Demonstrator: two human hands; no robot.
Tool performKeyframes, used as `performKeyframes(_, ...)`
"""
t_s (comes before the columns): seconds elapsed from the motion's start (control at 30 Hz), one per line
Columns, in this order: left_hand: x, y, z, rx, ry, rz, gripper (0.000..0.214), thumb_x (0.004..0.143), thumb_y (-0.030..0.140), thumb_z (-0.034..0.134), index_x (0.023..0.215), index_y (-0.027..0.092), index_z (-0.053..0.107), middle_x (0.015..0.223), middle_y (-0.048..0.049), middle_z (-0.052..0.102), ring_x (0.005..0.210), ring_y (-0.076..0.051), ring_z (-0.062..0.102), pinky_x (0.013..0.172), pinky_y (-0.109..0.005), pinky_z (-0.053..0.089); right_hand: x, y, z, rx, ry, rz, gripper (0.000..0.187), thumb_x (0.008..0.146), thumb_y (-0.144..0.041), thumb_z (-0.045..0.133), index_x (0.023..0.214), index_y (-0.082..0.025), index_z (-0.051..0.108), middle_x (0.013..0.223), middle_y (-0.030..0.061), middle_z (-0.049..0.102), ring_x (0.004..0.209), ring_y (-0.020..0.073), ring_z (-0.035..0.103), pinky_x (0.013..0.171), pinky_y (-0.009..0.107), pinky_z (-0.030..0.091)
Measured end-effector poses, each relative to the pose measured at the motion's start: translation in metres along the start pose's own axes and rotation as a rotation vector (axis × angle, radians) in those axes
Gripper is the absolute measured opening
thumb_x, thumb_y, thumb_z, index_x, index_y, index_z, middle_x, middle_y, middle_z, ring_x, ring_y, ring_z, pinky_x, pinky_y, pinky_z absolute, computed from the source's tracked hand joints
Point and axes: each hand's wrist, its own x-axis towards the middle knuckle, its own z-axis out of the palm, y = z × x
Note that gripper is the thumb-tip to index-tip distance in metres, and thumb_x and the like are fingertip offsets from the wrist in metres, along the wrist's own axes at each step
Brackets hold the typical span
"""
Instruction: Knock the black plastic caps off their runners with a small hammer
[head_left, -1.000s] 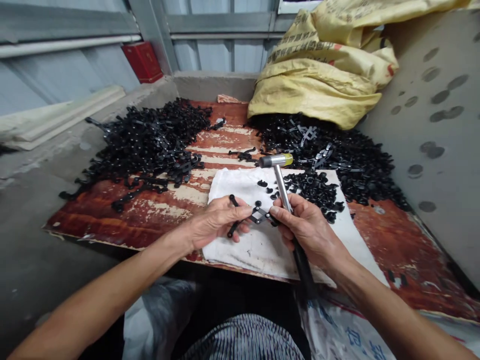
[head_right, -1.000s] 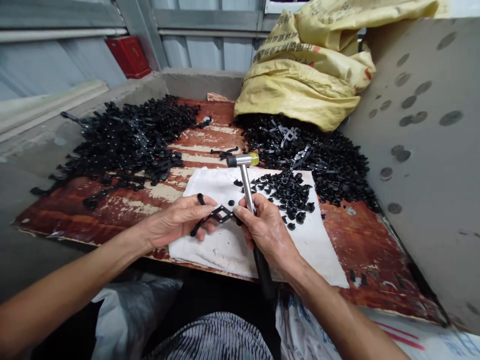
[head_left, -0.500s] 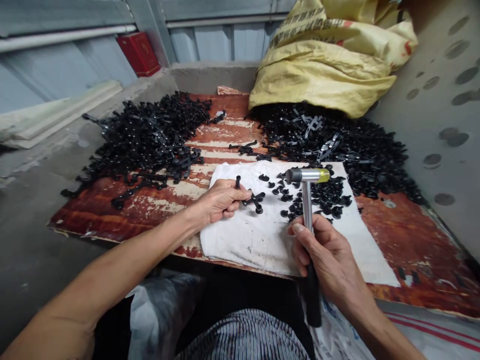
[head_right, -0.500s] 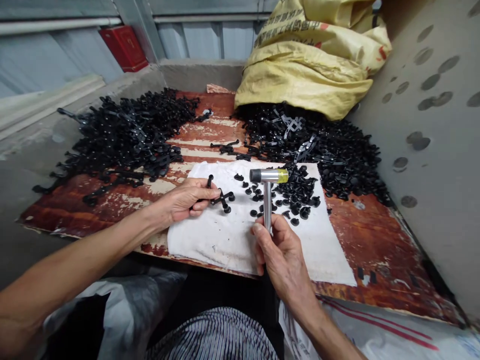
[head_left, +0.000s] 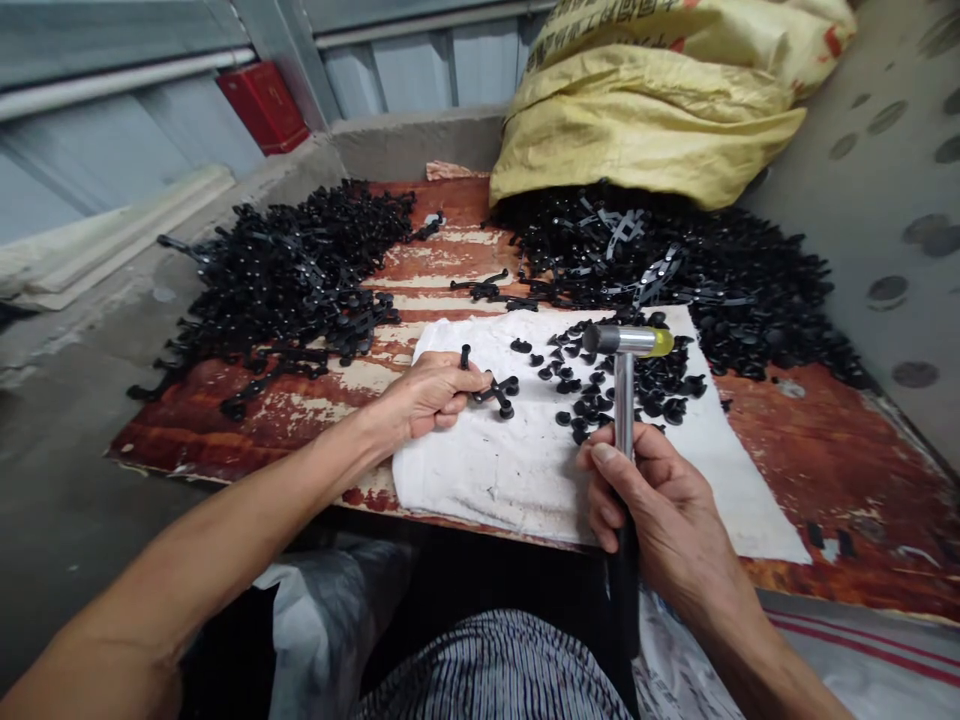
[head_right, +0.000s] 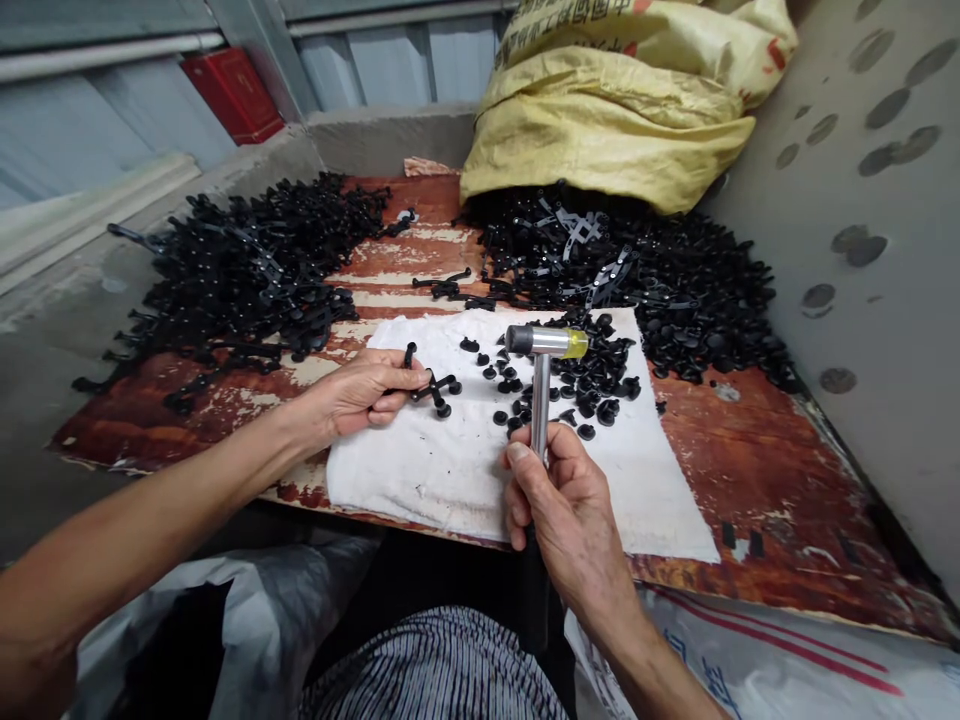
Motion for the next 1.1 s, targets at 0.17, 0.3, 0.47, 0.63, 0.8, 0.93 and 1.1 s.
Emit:
performKeyframes(0.17,0.000,0.001,0.002,0.016,0.022,-0.010,0.017,0.077,0.005,0.065,0.066,0.014,0.055,0.048,0.0073,0.042,0.031,0.000,0.028,0.030,-0.013,0.017,0.000,-0.001,0.000,-0.016,-0.005,-0.006,0.027,0.080,-0.042,0.072,0.086,-0.022,0.055,0.073,-0.0036,0.059,0.039,0.0041,0.041,0.030,0.016,0.038)
performKeyframes(0.3,0.001,0.000,0.002,0.024,0.018,-0.005,0.017,0.078,0.006,0.064,0.067,0.014,0.055,0.049,0.0068,0.044,0.031,0.000,0.028,0.031,-0.013,0.016,0.000,0.000,0.000,-0.006,-0.008,0.000,0.027,0.079,-0.041,0.073,0.086,-0.022,0.055,0.073,-0.0038,0.059,0.039,0.0037,0.041,0.030,0.016,0.038)
performKeyframes(0.47,0.000,0.001,0.004,0.040,0.038,0.001,0.018,0.077,0.007,0.066,0.067,0.014,0.054,0.049,0.0071,0.043,0.032,0.001,0.026,0.032,-0.015,0.015,0.000,-0.002,-0.001,-0.016,-0.006,0.001,0.028,0.080,-0.043,0.072,0.086,-0.022,0.055,0.073,-0.0036,0.059,0.039,0.0038,0.041,0.030,0.016,0.038)
performKeyframes(0.63,0.002,0.006,0.007,0.109,0.099,0.015,0.022,0.077,0.008,0.067,0.066,0.016,0.051,0.046,0.0087,0.038,0.033,0.000,0.023,0.034,-0.018,0.013,0.001,0.000,0.000,-0.032,-0.016,0.001,0.029,0.079,-0.044,0.072,0.087,-0.022,0.055,0.073,-0.0038,0.059,0.038,0.0039,0.041,0.030,0.016,0.037)
performKeyframes(0.8,0.000,0.010,0.010,0.198,0.119,0.011,0.021,0.079,0.009,0.065,0.067,0.017,0.051,0.047,0.0070,0.041,0.033,-0.001,0.022,0.035,-0.020,0.010,-0.002,0.000,-0.003,-0.155,-0.068,-0.013,0.031,0.085,-0.049,0.065,0.098,-0.022,0.058,0.073,-0.0029,0.058,0.039,0.0059,0.042,0.031,0.019,0.037)
performKeyframes(0.93,0.002,0.011,0.010,0.302,0.129,0.058,0.022,0.076,0.013,0.068,0.063,0.018,0.051,0.044,0.0071,0.037,0.032,-0.002,0.024,0.036,-0.022,0.010,0.000,-0.008,-0.012,-0.520,-0.115,-0.133,0.037,0.093,-0.045,0.052,0.122,-0.022,0.059,0.074,0.0005,0.062,0.043,0.0101,0.048,0.035,0.022,0.042)
performKeyframes(1.1,0.012,0.015,0.005,0.393,0.143,0.045,0.020,0.071,0.015,0.071,0.061,0.018,0.053,0.040,0.0059,0.038,0.032,-0.005,0.029,0.036,-0.023,0.013,0.008,-0.012,-0.019,-0.930,-0.161,-0.534,0.049,0.096,-0.025,0.044,0.144,-0.019,0.047,0.114,0.0141,0.070,0.085,0.0227,0.071,0.078,0.040,0.059)
